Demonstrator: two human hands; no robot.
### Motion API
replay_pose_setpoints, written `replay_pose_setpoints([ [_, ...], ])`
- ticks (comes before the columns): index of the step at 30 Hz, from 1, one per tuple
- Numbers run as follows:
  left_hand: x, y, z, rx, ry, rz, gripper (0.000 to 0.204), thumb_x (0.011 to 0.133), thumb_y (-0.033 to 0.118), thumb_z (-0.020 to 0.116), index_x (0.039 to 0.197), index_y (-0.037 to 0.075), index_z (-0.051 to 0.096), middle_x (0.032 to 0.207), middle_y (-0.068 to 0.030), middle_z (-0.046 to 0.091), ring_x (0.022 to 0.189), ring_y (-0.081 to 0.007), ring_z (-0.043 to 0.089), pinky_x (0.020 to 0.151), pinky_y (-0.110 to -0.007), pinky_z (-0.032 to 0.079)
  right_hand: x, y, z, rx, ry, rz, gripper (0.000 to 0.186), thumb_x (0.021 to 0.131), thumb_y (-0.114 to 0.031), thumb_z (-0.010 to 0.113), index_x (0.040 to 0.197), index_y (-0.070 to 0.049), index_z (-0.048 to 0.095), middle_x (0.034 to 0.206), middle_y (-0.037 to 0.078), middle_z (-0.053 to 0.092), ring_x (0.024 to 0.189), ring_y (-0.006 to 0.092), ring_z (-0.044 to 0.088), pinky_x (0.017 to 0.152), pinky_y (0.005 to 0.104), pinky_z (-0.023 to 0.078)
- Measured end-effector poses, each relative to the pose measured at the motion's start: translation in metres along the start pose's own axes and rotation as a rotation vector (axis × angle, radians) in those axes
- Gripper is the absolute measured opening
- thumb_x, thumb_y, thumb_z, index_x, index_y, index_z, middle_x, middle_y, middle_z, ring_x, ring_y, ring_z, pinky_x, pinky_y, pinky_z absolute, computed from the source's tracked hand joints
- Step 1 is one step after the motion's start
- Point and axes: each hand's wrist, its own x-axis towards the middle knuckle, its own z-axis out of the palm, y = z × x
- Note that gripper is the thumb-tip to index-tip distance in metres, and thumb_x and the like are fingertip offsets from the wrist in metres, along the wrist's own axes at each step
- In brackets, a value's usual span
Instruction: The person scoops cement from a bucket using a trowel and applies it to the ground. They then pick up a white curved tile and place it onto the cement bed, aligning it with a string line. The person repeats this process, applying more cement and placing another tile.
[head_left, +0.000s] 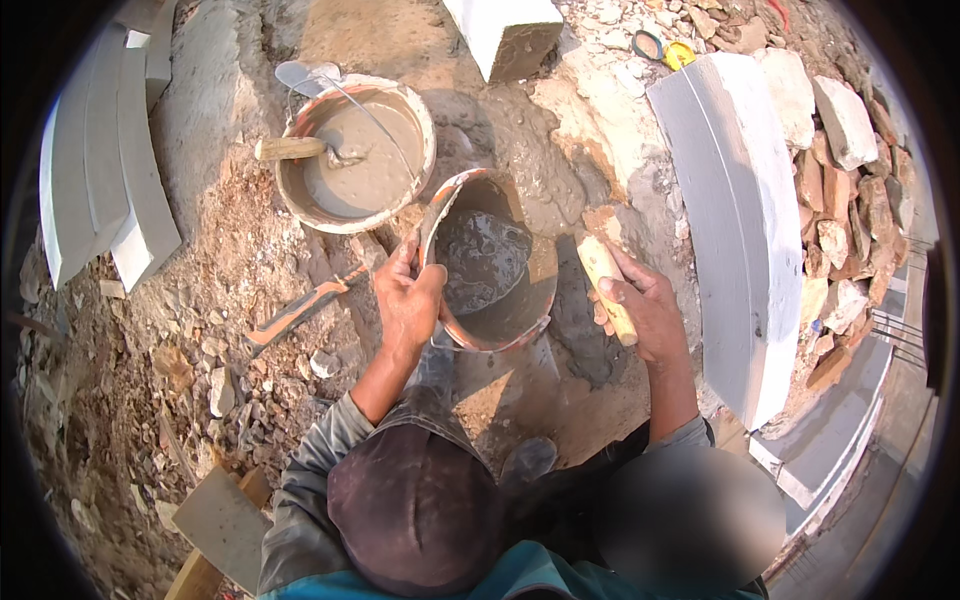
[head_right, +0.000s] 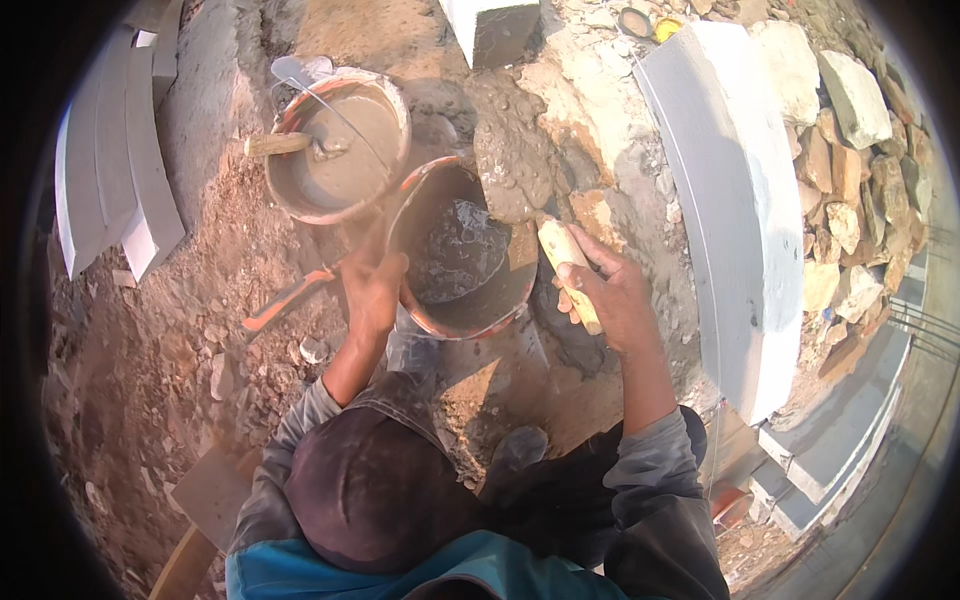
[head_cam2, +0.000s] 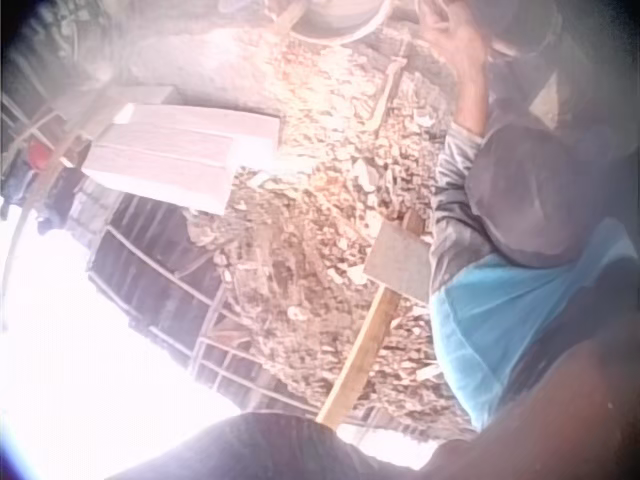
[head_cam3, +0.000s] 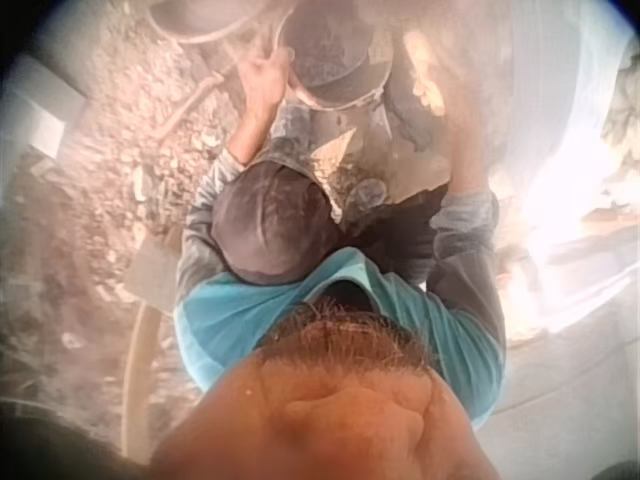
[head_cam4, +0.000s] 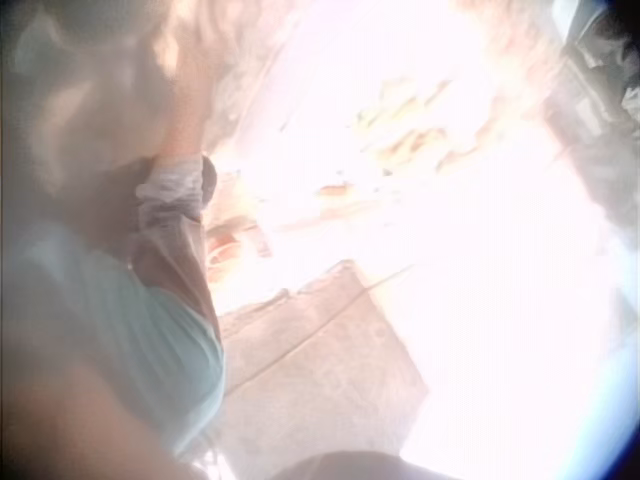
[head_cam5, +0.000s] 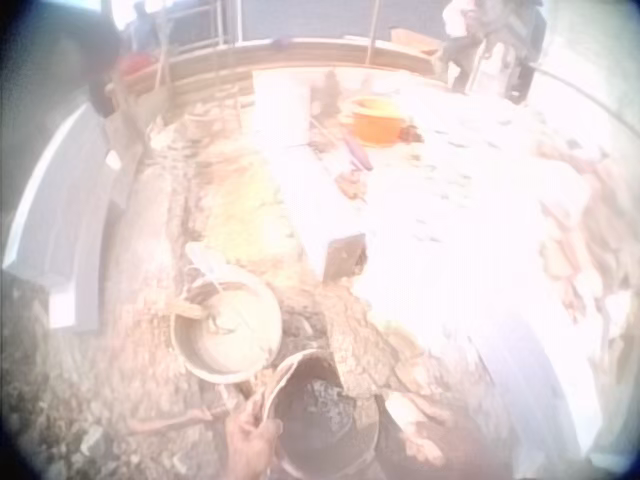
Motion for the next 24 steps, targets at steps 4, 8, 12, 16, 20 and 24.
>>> replay_pose_setpoints([
  [4, -0.001, 0.005, 0.010, -0.079, -0.023, -0.021, 0.038, 0.082, -0.002, 0.049, 0.118, -0.006, 0.060, 0.066, 0.0032, 0.051, 0.044, -0.0056, 0.045, 0.037, -0.025, 0.038, 0.115, -0.028, 0.006, -0.424, 0.157, -0.137, 0.067, 0.084, -0.018, 0.069, 0.145, -0.001, 0.048, 0.093, 0.016, 0.068, 0.074, 0.0192, 0.067, 0.068, 0.0308, 0.055],
  [8, -0.002, 0.002, 0.008, -0.104, -0.054, -0.015, 0.040, 0.083, -0.002, 0.049, 0.121, -0.007, 0.058, 0.067, 0.0026, 0.051, 0.043, -0.0058, 0.046, 0.035, -0.026, 0.038, 0.182, -0.007, 0.004, -1.019, 0.337, -0.454, 0.061, 0.085, -0.013, 0.066, 0.143, -0.002, 0.049, 0.110, 0.023, 0.067, 0.101, 0.0291, 0.065, 0.089, 0.0343, 0.050],
  [12, 0.001, -0.012, -0.002, -0.078, -0.029, 0.078, 0.039, 0.083, -0.002, 0.049, 0.120, -0.007, 0.059, 0.068, 0.0023, 0.052, 0.043, -0.0056, 0.046, 0.036, -0.025, 0.039, 0.102, 0.037, -0.010, -0.845, 0.339, -0.744, 0.056, 0.084, -0.008, 0.066, 0.139, -0.004, 0.053, 0.115, 0.020, 0.065, 0.100, 0.0307, 0.066, 0.089, 0.0342, 0.051],
  [16, 0.003, -0.025, 0.000, -0.005, -0.044, 0.171, 0.043, 0.082, -0.001, 0.050, 0.123, -0.006, 0.061, 0.070, 0.0018, 0.054, 0.045, -0.0054, 0.047, 0.038, -0.024, 0.039, -0.016, 0.051, -0.016, -1.048, 0.015, -0.542, 0.060, 0.084, -0.008, 0.067, 0.141, -0.009, 0.051, 0.108, 0.016, 0.060, 0.091, 0.0332, 0.065, 0.082, 0.0380, 0.053],
  [20, -0.007, -0.010, 0.019, -0.003, -0.198, 0.040, 0.049, 0.081, -0.002, 0.051, 0.129, -0.004, 0.060, 0.070, 0.0018, 0.057, 0.044, -0.0060, 0.048, 0.039, -0.024, 0.040, 0.003, 0.083, -0.008, -1.283, -0.041, -0.715, 0.064, 0.085, -0.013, 0.069, 0.146, -0.018, 0.047, 0.104, 0.013, 0.053, 0.085, 0.0381, 0.063, 0.076, 0.0469, 0.053],
  [24, -0.011, -0.016, 0.026, 0.038, -0.306, 0.100, 0.054, 0.080, -0.003, 0.051, 0.133, -0.001, 0.060, 0.067, 0.0033, 0.056, 0.043, -0.0053, 0.047, 0.041, -0.023, 0.040, 0.028, 0.114, 0.003, -1.302, -0.147, -0.398, 0.061, 0.087, -0.017, 0.067, 0.145, -0.014, 0.048, 0.117, 0.015, 0.060, 0.095, 0.0354, 0.065, 0.083, 0.0445, 0.053],
])
